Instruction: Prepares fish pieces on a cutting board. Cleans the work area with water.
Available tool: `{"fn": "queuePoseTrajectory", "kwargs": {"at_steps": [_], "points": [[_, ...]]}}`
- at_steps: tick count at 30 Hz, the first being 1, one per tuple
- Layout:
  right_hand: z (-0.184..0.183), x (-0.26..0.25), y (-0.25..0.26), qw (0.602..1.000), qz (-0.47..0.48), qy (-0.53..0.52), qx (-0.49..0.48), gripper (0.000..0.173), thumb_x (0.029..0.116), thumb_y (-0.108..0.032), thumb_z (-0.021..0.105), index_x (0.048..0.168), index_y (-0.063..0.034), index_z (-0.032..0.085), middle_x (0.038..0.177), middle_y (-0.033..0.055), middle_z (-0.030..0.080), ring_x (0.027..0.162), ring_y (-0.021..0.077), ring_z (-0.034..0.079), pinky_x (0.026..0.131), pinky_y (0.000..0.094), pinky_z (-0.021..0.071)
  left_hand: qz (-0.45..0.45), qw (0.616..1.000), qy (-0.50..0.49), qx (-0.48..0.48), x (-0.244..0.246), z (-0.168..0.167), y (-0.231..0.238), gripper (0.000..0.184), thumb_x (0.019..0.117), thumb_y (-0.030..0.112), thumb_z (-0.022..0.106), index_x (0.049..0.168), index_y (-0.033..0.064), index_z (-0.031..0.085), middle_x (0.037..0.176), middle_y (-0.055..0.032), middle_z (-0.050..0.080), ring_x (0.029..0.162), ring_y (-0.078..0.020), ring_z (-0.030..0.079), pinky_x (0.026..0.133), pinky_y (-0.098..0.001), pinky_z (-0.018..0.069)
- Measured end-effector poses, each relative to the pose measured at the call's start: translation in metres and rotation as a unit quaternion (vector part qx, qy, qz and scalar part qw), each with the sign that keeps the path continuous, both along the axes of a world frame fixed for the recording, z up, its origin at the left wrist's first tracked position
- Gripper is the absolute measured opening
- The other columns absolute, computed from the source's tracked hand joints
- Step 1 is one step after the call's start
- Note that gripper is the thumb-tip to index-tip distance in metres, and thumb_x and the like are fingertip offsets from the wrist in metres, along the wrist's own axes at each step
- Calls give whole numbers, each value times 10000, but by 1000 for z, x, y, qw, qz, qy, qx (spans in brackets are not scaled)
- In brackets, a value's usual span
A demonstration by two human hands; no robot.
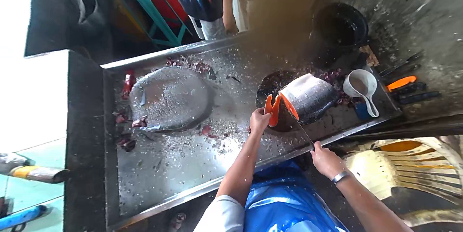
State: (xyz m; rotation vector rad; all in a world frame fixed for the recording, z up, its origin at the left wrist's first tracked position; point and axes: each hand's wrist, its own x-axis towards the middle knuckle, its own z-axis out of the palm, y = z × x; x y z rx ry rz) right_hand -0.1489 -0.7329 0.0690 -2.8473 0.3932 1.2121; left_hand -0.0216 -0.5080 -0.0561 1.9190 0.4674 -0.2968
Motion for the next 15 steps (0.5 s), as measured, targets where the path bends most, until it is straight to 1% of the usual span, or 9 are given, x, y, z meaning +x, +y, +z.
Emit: {"fn": "queuePoseTrajectory", "kwargs": {"at_steps": [2,5,9,11,13,15], "points": [[7,6,6,1000,3,-14,11,432,1120,-370,337,1443,-89,395,1154,209,694,1080,383,717,871,551,589,10,1000,8,13,3,-4,-1,410,848,324,771,1228,179,723,1042,-101,763,949,-301,731,823,-606,575],[14,26,16,999,13,-33,39,466,1119,-381,350,1474,-80,384,1153,226,689,1082,406,706,882,571,579,11,999,27,23,5,-6,-1,416,858,346,763,1242,195,718,1064,-90,764,980,-306,727,845,-611,565],[8,69,30,997,29,-55,37,492,1118,-364,344,1499,-54,373,1252,243,662,1157,410,681,941,585,558,12,999,21,24,5,-7,-2,435,840,375,765,1236,201,718,1043,-73,767,955,-283,733,827,-599,576],[4,96,41,997,29,-51,43,483,1110,-308,347,1507,-34,373,1297,255,644,1170,405,675,959,586,549,7,999,13,30,2,-5,-1,460,836,388,768,1250,196,709,1034,-73,767,947,-281,732,820,-599,576],[0,125,54,998,24,-29,50,464,1093,-235,379,1499,-10,375,1294,252,638,1101,370,699,918,544,564,4,999,9,35,0,-5,-4,497,832,392,760,1282,192,694,1044,-73,767,960,-280,733,833,-598,577],[5,141,65,999,16,-18,49,453,1078,-188,435,1486,-3,372,1242,233,642,1009,323,710,845,478,581,4,999,10,49,0,0,-7,489,848,372,746,1297,187,684,1054,-80,764,983,-299,727,837,-615,567]]}}
